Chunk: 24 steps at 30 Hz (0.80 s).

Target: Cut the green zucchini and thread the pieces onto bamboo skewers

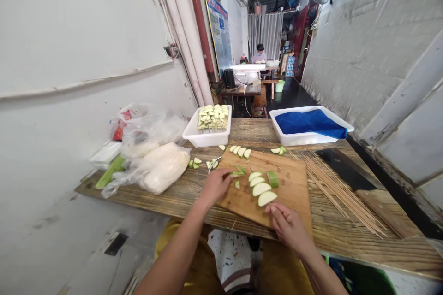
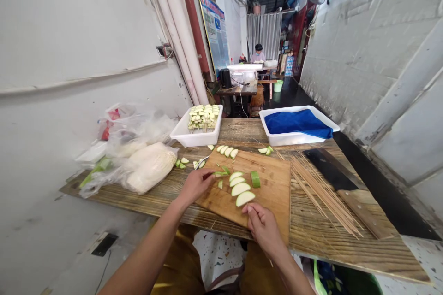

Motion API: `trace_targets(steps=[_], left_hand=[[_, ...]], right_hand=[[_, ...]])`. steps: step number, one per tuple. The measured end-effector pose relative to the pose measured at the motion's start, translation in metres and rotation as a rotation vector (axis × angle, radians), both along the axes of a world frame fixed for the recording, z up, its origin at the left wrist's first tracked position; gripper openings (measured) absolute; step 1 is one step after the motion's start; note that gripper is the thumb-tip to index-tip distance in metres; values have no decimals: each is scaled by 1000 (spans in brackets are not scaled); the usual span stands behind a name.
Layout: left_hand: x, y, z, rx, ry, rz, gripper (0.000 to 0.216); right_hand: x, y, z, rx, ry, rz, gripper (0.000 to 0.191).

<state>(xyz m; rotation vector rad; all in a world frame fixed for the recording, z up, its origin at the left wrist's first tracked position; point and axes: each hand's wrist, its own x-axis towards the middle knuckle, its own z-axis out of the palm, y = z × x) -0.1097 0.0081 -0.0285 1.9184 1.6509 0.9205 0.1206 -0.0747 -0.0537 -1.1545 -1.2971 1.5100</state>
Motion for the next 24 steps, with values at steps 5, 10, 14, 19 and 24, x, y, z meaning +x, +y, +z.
trace_targets(steps=[5,10,14,19,24], left_hand=[[9,0,-1,-373,-903,228,17],[15,0,5,-562,-1192,297,15],[17,0,4,-606,-1227,330,7],[18,1,2,-577,-1254,352,7],[18,1,1,-544,-1274,345,7]], right_hand=[[-1,-1,-2,118,-125,95,33],[-2,-4,-6,186,-171,147,33],[-2,-3,-6,188,-181,146,33],[-2,-3,-4,198,-200,148,33],[-2,-4,-3,205,-228,150,34]])
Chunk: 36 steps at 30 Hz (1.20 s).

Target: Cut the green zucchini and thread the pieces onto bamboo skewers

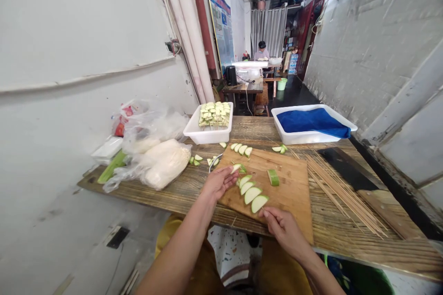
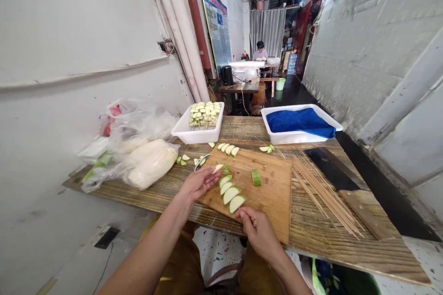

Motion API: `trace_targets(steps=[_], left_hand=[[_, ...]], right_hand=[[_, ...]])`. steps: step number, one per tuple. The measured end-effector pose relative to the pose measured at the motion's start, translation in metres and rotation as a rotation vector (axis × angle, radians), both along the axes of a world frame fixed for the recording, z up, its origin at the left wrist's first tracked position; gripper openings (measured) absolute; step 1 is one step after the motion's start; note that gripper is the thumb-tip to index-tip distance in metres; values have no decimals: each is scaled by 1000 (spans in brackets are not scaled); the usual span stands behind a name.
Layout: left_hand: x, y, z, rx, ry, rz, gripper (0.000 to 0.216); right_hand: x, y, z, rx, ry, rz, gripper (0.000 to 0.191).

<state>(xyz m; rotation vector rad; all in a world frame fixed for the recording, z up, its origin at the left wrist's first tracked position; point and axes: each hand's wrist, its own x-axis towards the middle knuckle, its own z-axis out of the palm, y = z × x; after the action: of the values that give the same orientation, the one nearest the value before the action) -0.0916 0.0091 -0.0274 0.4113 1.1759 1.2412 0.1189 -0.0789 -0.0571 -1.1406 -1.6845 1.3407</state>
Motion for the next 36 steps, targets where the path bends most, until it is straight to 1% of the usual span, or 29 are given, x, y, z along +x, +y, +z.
trace_targets(steps=[18,28,36], left_hand=[[1,0,2,10,-22,17,5],[3,-1,2,7,-14,11,5],[3,-2,3,15,4,-13,6]], right_hand=[[0,2,1,-19,12,11,35],[1,1,8,-28,6,15,37],[2,2,3,-25,8,27,37]])
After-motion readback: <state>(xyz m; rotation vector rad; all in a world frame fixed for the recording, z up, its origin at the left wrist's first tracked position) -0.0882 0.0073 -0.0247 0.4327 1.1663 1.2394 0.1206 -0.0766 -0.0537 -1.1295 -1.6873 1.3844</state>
